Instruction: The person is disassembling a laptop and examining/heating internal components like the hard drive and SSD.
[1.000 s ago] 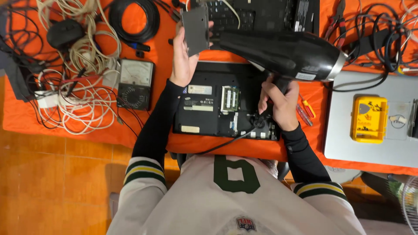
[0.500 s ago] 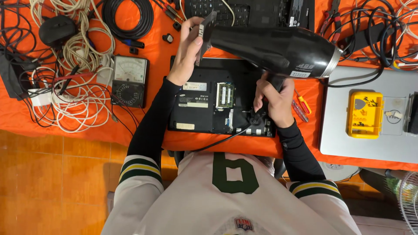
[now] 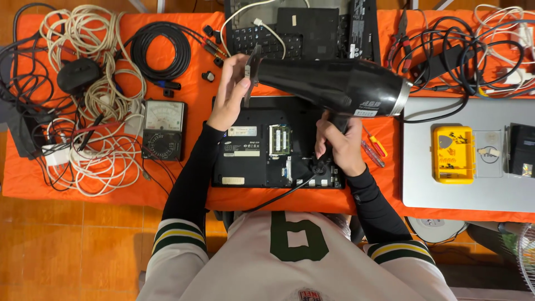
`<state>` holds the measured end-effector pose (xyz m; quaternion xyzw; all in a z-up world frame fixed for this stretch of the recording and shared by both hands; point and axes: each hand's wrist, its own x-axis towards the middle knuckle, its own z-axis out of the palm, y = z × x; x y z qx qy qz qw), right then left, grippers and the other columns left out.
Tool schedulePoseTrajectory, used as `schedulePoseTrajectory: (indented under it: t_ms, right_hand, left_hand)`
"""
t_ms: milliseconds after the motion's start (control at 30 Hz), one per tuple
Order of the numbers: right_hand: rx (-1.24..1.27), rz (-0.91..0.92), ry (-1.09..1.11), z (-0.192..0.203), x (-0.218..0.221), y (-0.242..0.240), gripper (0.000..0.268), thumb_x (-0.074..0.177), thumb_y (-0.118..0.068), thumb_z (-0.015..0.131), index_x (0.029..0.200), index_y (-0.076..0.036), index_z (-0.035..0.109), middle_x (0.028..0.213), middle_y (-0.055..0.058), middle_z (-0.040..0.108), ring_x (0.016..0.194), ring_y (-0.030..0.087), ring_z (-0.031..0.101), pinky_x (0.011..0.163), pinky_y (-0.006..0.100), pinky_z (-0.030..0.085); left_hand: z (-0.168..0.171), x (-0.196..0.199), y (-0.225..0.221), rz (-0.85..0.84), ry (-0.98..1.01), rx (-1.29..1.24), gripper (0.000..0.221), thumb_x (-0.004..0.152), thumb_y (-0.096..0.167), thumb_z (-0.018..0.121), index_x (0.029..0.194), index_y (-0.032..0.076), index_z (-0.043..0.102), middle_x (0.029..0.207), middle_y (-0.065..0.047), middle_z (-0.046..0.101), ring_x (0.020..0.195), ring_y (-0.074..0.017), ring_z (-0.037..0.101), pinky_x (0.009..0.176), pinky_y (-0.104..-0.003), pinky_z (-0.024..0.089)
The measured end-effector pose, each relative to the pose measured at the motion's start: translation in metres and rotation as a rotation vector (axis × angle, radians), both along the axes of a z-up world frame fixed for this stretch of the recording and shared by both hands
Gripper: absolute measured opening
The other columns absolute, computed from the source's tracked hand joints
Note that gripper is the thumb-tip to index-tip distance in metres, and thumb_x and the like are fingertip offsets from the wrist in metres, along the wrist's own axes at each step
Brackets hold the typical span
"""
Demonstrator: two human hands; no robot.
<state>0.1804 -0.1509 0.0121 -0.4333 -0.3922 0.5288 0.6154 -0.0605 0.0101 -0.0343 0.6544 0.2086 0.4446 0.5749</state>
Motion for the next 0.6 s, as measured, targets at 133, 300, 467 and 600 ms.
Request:
schedulePoseTrajectory:
  t_ms: [133,300,467,600]
  right_hand:
    - [-0.007,0.01,0.019,-0.0071,0.0029,-0.0001,0.003,0.095,0.005,0.051,0.094,0.003,0.05,0.059,0.008,0.052,0.043,0.017,0.053,0.043,0.031,0.05]
    - [-0.004,0.009,0.038,-0.0027,0.0024,0.0011,0.003,0.095,0.006,0.05,0.094,0.003,0.05,0.059,0.007,0.052,0.043,0.017,0.054,0.043,0.031,0.05]
    - [-0.003,0.005,0.039,-0.005,0.0023,-0.0009,0.004,0.094,0.006,0.051,0.094,0.003,0.05,0.06,0.007,0.052,0.043,0.016,0.054,0.043,0.031,0.051]
    - [0.001,0.022,0.051,-0.0021,0.0027,-0.001,0.004,0.094,0.006,0.051,0.094,0.003,0.051,0.06,0.007,0.052,0.043,0.016,0.054,0.043,0.031,0.051]
  left_hand:
    - [0.0016,-0.001,-0.0006,0.014,0.001,-0.114,0.046,0.111,0.025,0.05,0.15,0.006,0.036,0.145,-0.007,0.053,0.111,-0.0108,0.05,0.094,-0.024,0.041]
    - [0.0077,0.0008,-0.0014,0.03,0.033,-0.112,0.046,0.111,0.028,0.05,0.15,0.007,0.036,0.137,-0.005,0.056,0.105,-0.0089,0.049,0.087,-0.022,0.04]
    - [0.0056,0.0016,-0.0031,0.043,0.049,-0.115,0.047,0.11,0.028,0.051,0.15,0.007,0.038,0.129,-0.004,0.056,0.098,-0.0085,0.047,0.083,-0.023,0.04]
    - [0.0033,0.0011,-0.0026,0.034,0.028,-0.082,0.046,0.112,0.027,0.05,0.15,0.007,0.036,0.134,-0.005,0.055,0.11,-0.0101,0.052,0.095,-0.024,0.043]
